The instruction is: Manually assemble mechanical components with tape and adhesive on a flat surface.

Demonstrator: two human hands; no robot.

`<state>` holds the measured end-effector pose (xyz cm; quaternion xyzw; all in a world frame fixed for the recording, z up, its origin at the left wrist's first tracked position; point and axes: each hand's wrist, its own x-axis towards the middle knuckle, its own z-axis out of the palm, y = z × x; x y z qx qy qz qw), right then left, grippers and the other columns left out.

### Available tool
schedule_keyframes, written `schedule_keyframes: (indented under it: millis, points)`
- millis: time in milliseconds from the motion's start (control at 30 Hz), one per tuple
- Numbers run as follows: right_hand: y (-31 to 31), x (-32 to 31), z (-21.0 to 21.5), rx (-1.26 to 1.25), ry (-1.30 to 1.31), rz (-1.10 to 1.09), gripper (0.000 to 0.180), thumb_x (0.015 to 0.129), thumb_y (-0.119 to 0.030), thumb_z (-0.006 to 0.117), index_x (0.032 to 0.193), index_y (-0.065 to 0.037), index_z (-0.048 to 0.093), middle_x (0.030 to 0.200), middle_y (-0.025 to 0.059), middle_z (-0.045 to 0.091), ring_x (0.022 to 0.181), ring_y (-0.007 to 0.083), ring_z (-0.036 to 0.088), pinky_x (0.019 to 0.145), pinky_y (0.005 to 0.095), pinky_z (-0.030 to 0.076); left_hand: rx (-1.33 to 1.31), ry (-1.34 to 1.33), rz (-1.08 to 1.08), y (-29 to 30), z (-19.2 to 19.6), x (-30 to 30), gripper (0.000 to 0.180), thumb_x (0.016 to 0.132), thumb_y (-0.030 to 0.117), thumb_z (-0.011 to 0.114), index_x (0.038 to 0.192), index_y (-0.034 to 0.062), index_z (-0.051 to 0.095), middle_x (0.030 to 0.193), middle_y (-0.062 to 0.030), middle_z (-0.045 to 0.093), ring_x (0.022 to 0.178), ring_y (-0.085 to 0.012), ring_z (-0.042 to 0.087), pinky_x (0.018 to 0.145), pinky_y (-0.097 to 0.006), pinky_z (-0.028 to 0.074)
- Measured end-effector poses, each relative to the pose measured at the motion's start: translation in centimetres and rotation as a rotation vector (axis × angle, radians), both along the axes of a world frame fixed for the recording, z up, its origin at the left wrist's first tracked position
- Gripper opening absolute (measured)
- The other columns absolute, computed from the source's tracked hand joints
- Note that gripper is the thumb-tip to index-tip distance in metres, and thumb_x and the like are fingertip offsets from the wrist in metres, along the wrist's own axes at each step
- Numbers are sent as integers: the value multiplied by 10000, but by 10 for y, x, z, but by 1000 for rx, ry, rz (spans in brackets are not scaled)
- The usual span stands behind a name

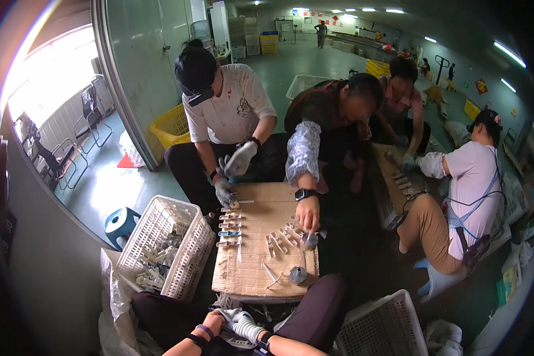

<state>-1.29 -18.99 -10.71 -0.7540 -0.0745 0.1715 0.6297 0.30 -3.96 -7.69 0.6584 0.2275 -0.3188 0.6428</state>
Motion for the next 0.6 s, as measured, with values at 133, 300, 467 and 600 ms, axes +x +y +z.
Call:
schedule_keyframes:
  millis: [133,300,467,600]
  points:
    - [-1,-6,3,-356,-130,169,196,729,-181,664,834,-16,681,783,167,658,722,250,647,645,363,494,382,-1000,-875,-5,-9,0,354,858,129,470,1190,68,578,1139,-109,638,1059,-252,599,937,-306,443]
    - [-5,-2,18,-193,179,198,206,759,-162,662,904,-17,680,859,155,673,825,201,624,763,325,485,450,-481,-891,-11,-9,31,254,860,225,536,1011,42,627,968,-144,666,855,-260,632,744,-362,494]
    - [-2,2,26,298,126,148,330,828,-74,601,1154,-20,590,1072,93,644,953,201,570,876,341,455,-557,194,497,-16,-23,38,470,878,300,364,1199,42,588,1189,-128,622,1003,-325,607,902,-437,471]
    - [-2,-3,28,249,128,131,240,854,-125,569,1069,-39,633,1006,85,663,927,227,584,846,367,459,309,-241,-138,-6,-50,41,341,892,214,437,1082,19,642,1036,-141,674,932,-287,651,812,-402,523]
